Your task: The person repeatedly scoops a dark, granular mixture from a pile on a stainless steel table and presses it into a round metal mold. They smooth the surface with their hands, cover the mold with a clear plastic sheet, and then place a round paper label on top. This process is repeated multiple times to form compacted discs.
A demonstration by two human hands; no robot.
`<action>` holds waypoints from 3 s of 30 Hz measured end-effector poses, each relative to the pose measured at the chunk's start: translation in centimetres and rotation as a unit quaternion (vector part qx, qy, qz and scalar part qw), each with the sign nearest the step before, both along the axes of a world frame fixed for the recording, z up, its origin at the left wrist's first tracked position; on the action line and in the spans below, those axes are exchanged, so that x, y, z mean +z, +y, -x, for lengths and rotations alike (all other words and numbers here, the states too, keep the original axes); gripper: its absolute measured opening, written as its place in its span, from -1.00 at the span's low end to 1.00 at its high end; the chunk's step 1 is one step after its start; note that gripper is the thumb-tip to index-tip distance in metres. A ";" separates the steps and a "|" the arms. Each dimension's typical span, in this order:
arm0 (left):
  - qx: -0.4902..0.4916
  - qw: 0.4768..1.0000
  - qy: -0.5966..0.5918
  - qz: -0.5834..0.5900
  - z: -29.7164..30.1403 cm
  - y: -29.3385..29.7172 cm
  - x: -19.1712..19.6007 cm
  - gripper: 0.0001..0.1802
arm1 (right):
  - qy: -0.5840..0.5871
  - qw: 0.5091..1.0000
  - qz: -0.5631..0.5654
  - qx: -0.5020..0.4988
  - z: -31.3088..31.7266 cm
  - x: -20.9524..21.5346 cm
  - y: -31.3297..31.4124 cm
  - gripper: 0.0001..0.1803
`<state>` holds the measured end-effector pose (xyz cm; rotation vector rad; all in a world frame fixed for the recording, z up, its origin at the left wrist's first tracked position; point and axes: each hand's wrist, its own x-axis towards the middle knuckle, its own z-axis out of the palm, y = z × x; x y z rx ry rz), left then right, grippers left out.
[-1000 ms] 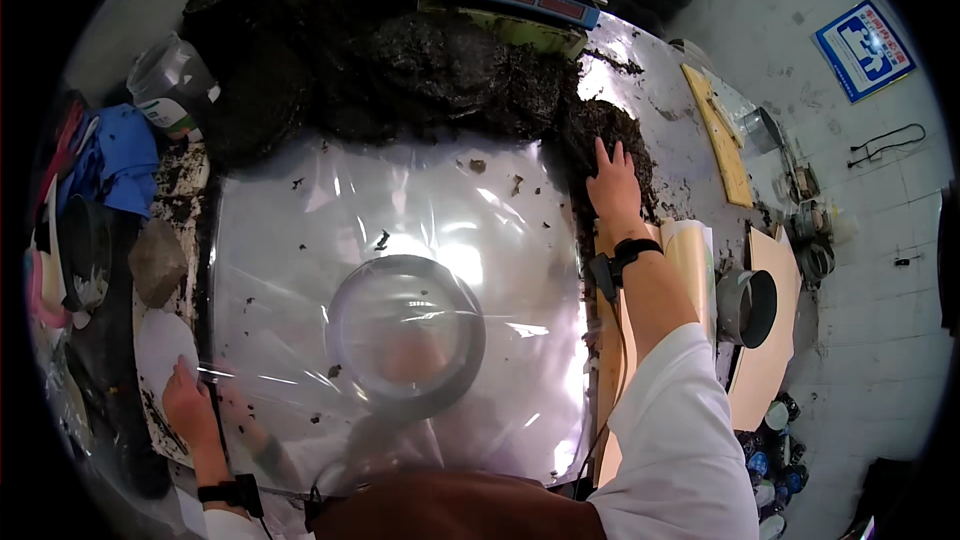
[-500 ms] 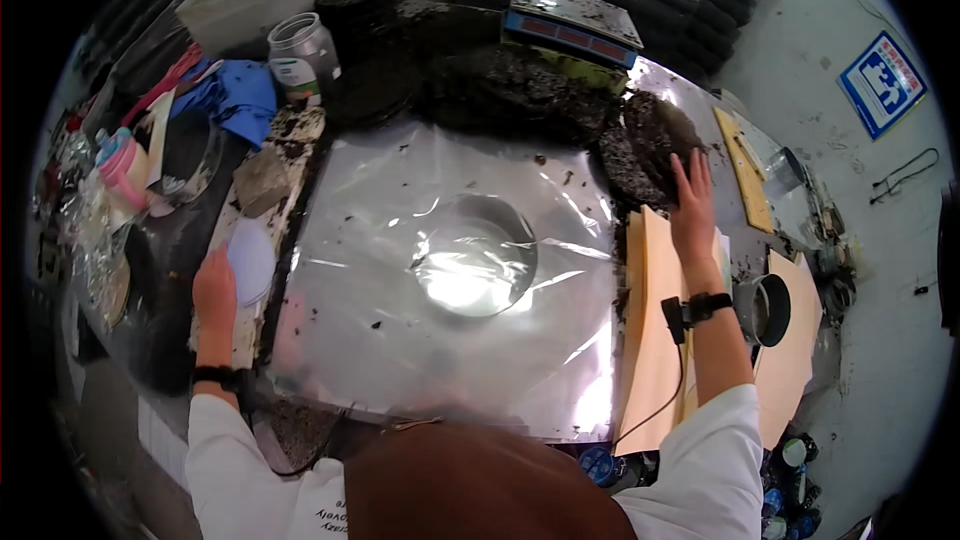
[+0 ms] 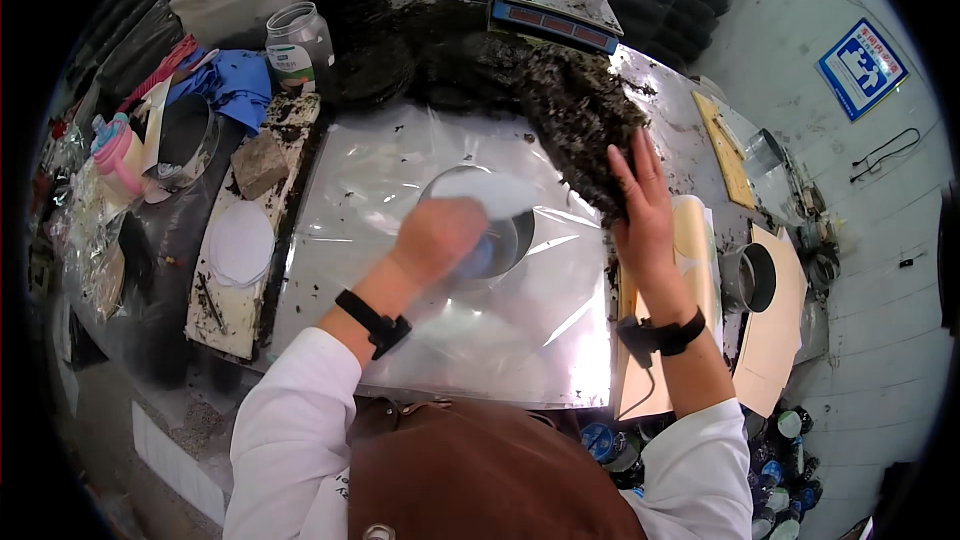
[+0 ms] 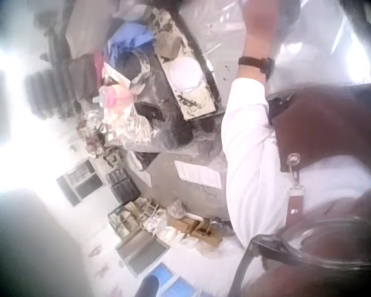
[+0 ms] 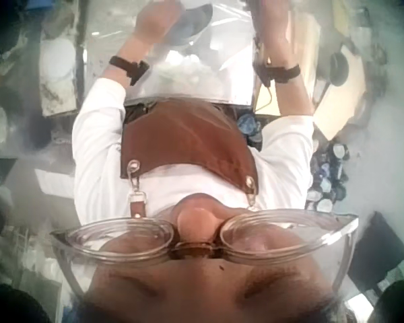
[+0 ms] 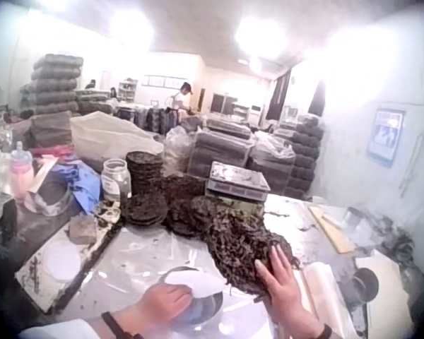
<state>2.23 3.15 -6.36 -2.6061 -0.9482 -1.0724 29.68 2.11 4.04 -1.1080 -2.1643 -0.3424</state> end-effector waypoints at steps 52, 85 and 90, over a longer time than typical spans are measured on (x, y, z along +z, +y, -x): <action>-0.034 0.947 0.141 0.286 -3.3 -1.3 -3.4 -0.59 | 0.143 0.923 0.356 0.015 -5.2 -12.4 17.7 -0.43; -0.008 0.704 -0.504 0.500 1.5 0.7 -1.0 -0.42 | 0.187 0.917 0.347 0.053 3.2 -10.2 0.9 -0.17; 0.057 0.818 -0.376 0.432 2.6 1.8 -3.1 -0.47 | 0.246 0.917 0.315 0.004 4.7 -11.9 2.1 -0.22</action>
